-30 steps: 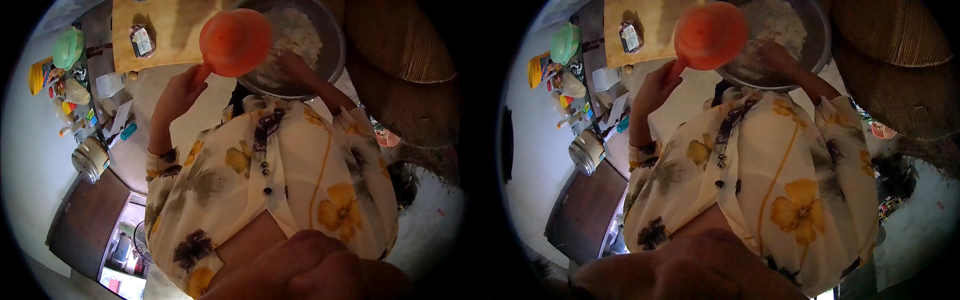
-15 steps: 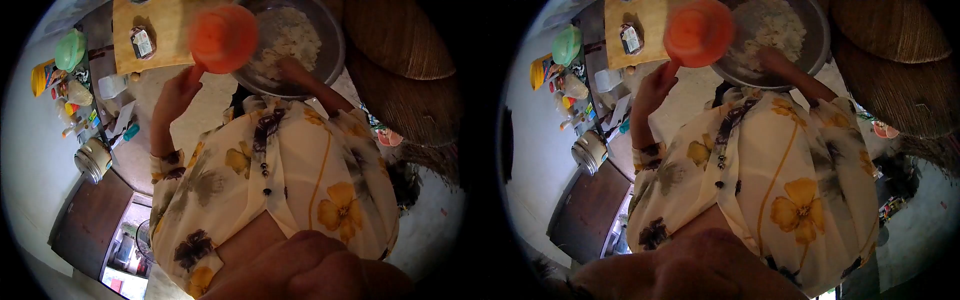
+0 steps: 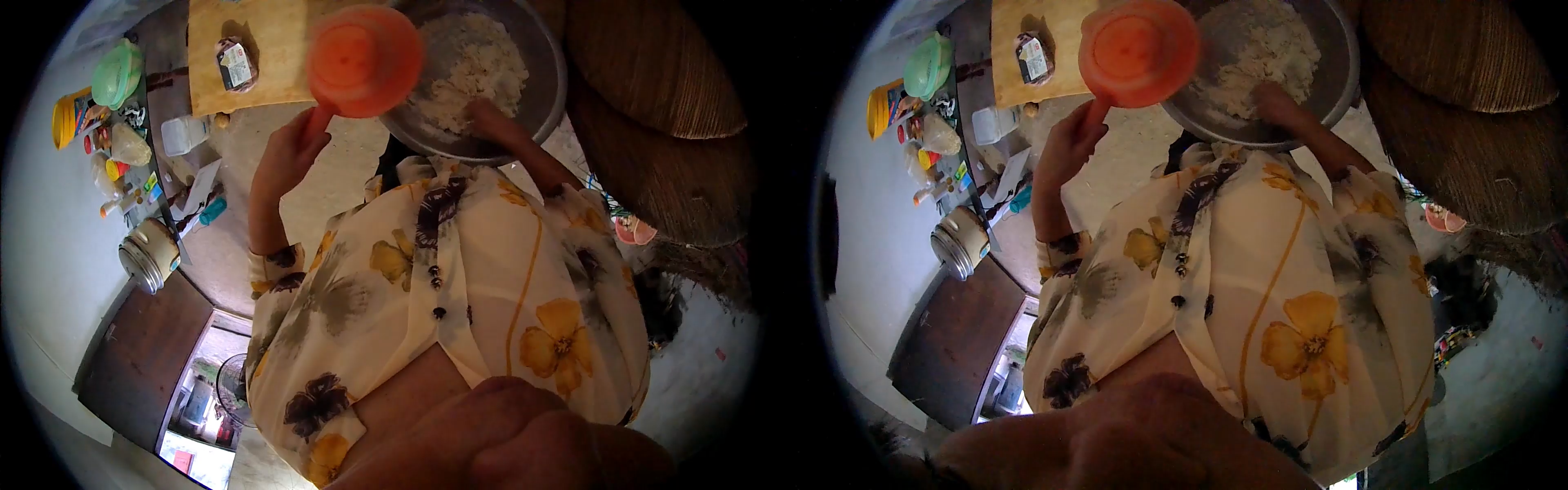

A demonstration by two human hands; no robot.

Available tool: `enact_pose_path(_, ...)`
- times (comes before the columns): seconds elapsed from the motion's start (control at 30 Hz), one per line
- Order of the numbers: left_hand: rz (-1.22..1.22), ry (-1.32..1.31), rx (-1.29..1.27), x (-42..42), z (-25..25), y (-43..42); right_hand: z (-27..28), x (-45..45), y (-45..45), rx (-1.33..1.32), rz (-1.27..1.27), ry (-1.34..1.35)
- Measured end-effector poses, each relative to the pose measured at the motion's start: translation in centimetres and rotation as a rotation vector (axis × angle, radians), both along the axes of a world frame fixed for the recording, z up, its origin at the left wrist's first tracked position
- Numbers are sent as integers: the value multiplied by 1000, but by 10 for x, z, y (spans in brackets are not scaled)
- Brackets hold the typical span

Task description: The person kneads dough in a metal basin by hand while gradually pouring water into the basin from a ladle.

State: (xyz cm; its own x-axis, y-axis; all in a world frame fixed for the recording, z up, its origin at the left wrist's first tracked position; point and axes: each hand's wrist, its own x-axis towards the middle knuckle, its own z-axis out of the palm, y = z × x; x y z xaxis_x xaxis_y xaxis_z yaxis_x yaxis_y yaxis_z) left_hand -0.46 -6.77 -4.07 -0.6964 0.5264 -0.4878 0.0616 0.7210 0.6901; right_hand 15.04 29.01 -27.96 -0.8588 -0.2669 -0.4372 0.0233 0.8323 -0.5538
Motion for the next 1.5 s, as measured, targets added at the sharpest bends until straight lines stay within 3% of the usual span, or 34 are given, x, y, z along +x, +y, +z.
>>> enact_pose_path(0.07,100,-136,22,1,-1,-3,23,-16,-18,-17,38,88)
enact_pose_path(0.13,213,-263,49,5,-2,-7,43,-40,-38,-121,-81,-151)
enact_pose_path(0.17,276,-357,119,8,-4,-9,41,-43,-41,-123,-61,-137)
enact_pose_path(0.23,424,-472,245,19,-15,-17,33,-53,-48,-246,-298,206)
enact_pose_path(0.33,541,-551,367,35,-25,-31,43,-94,-46,-172,-259,121)
enact_pose_path(0.37,559,-522,371,42,-39,-39,31,-94,-51,-175,-242,130)
enact_pose_path(0.43,619,-506,371,53,-44,-49,9,-82,-61,125,185,515)
enact_pose_path(0.47,664,-506,365,56,-43,-52,10,-75,-54,130,193,522)
enact_pose_path(0.53,764,-452,436,59,-55,-67,17,-58,-39,110,282,96)
enact_pose_path(0.57,860,-406,494,62,-58,-75,13,-49,-26,111,296,96)
enact_pose_path(0.63,927,-326,533,55,-63,-93,4,-41,-2,127,49,260)
enact_pose_path(0.77,1151,-193,534,21,-75,-130,7,-69,6,257,-103,225)
enact_pose_path(0.87,1177,-106,576,-11,-87,-163,6,-82,2,99,-164,402)
enact_pose_path(0.93,1195,-50,577,-32,-101,-183,18,-81,6,70,-183,178)
enact_pose_path(1.03,1184,-2,554,-65,-105,-195,25,-84,9,33,-237,50)
enact_pose_path(1.13,1184,-46,593,-107,-127,-208,7,-85,16,158,-192,67)
enact_pose_path(1.27,1132,-123,653,-142,-168,-219,36,-88,4,112,-234,29)
enact_pose_path(1.33,1116,-159,630,-153,-180,-220,20,-80,10,164,-273,57)
enact_pose_path(1.37,1106,-169,598,-156,-186,-222,8,-74,13,168,-276,52)
enact_pose_path(1.43,1089,-187,562,-160,-195,-232,-7,-61,16,26,-291,320)
enact_pose_path(1.5,907,161,115,-163,-199,-245,13,-67,13,83,-264,193)
